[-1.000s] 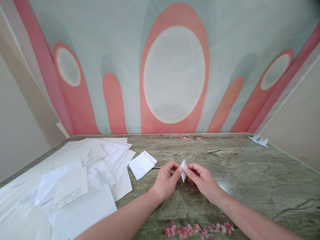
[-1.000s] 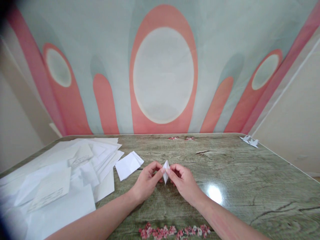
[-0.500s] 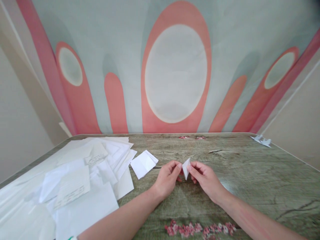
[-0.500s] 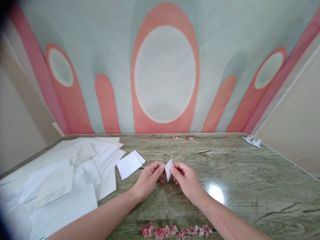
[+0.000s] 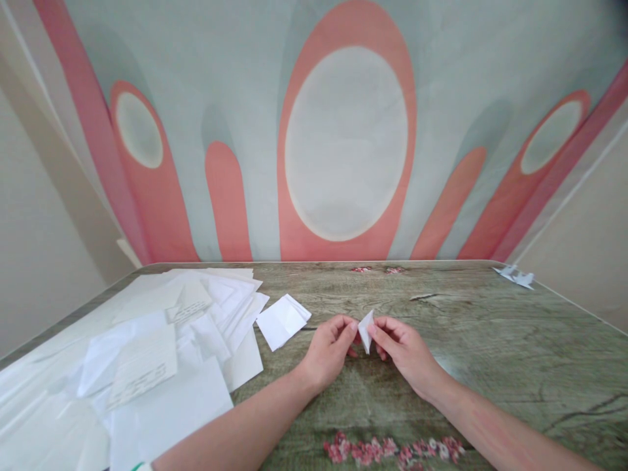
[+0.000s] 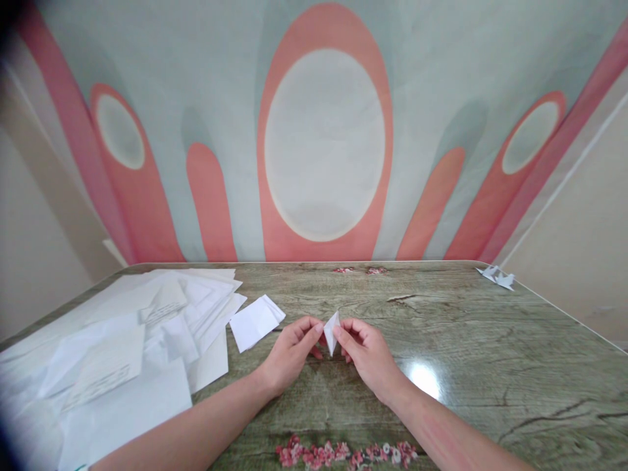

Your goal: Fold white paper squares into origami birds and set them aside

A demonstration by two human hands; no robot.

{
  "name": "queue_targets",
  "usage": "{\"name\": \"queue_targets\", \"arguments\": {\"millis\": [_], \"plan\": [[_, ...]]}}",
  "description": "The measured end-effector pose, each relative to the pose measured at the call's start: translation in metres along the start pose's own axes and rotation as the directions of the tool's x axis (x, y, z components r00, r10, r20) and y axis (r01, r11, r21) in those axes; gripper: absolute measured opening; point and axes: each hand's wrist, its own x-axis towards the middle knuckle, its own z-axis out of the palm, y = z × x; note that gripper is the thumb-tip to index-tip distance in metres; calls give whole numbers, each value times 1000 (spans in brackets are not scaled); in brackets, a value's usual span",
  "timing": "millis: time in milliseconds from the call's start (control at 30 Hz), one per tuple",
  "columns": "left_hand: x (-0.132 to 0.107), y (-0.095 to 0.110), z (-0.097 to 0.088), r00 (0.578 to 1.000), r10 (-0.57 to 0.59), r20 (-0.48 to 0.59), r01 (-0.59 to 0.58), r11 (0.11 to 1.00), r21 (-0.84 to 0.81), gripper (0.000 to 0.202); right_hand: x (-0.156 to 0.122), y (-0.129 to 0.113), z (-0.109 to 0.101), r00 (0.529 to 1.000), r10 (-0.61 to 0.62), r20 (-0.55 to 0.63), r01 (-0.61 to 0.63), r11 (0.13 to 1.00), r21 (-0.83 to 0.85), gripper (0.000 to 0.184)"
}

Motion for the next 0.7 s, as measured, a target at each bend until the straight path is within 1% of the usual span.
{"name": "queue_targets", "arguments": {"millis": [133, 267, 400, 500, 700], "plan": [[0, -2, 1, 1000, -3, -25, 3, 999, 35, 28, 0, 0, 0, 1000, 0, -13, 0, 1000, -6, 30], [0, -5, 2, 998, 1, -61, 6, 994, 108, 25, 0, -2, 0, 1000, 3, -14, -4, 999, -33, 31], [-2, -6, 2, 996, 31, -88, -13, 980, 197, 25, 0, -3, 2, 1000, 6, -9, -6, 999, -46, 33], [-4, -6, 3, 996, 51, -71, -34, 976, 215, 27, 0, -4, 4, 1000, 17, -1, -17, 999, -43, 35], [-4, -3, 2, 997, 69, -28, -63, 981, 185, 29, -2, -4, 4, 999, 48, -21, -48, 999, -18, 33]]}}
